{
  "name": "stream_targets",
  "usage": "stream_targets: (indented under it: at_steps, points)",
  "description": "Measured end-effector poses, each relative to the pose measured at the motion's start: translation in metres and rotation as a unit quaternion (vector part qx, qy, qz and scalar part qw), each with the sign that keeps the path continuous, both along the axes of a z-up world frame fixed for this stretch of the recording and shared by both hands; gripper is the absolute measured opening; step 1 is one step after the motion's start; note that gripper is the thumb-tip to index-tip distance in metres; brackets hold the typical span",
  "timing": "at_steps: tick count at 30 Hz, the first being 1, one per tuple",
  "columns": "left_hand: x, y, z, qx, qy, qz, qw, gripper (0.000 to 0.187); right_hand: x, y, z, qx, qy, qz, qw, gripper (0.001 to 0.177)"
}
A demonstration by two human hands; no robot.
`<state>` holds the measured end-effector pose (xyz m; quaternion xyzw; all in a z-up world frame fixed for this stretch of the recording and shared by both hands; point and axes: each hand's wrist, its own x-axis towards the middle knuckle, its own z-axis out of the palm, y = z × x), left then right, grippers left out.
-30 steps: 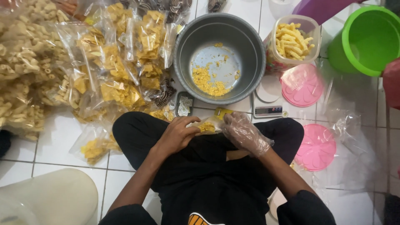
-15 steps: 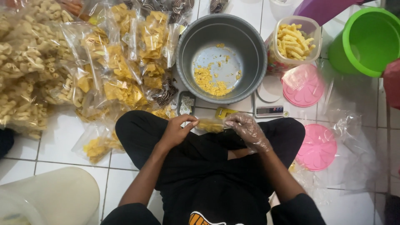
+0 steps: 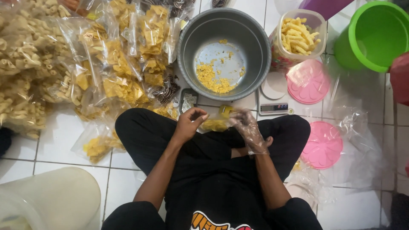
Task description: Manually portioning and weighing snacks into individual plastic bags for packaging.
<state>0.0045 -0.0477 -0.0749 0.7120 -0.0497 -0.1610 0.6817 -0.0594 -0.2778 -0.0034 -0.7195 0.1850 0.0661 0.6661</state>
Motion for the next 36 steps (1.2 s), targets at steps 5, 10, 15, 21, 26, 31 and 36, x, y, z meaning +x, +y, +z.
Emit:
stream_targets:
  at_steps: [5,10,15,21,26,31,36]
  points:
    - [0.0,-0.008,0.012,0.017,-0.011,0.019,1.0,0.055,0.0,0.006,-0.013,-0.032,0.04,-0.048,0.998,0.016]
    - [-0.007,-0.004,-0.014,0.097,0.006,-0.01,0.995,0.024,0.004,0.002,-0.019,-0.046,0.033,-0.014,0.998,0.016]
    - [-0.009,-0.011,0.005,0.075,0.057,0.033,0.995,0.025,0.005,-0.008,-0.042,-0.044,0.078,-0.047,0.995,0.021]
    - [-0.008,-0.015,-0.006,0.089,0.08,0.085,0.989,0.022,0.004,-0.005,-0.031,-0.087,0.142,-0.057,0.984,0.041]
    - [-0.006,-0.012,-0.037,0.111,0.111,0.087,0.984,0.018,-0.007,-0.007,-0.012,-0.154,0.036,0.058,0.986,0.022]
    - [-0.004,-0.01,-0.021,0.133,0.117,0.089,0.98,0.024,-0.013,-0.01,0.017,-0.267,-0.079,0.162,0.947,0.026]
    - [-0.008,-0.008,-0.007,0.193,-0.076,-0.029,0.978,0.022,-0.013,-0.013,0.006,-0.347,0.016,0.162,0.923,0.019]
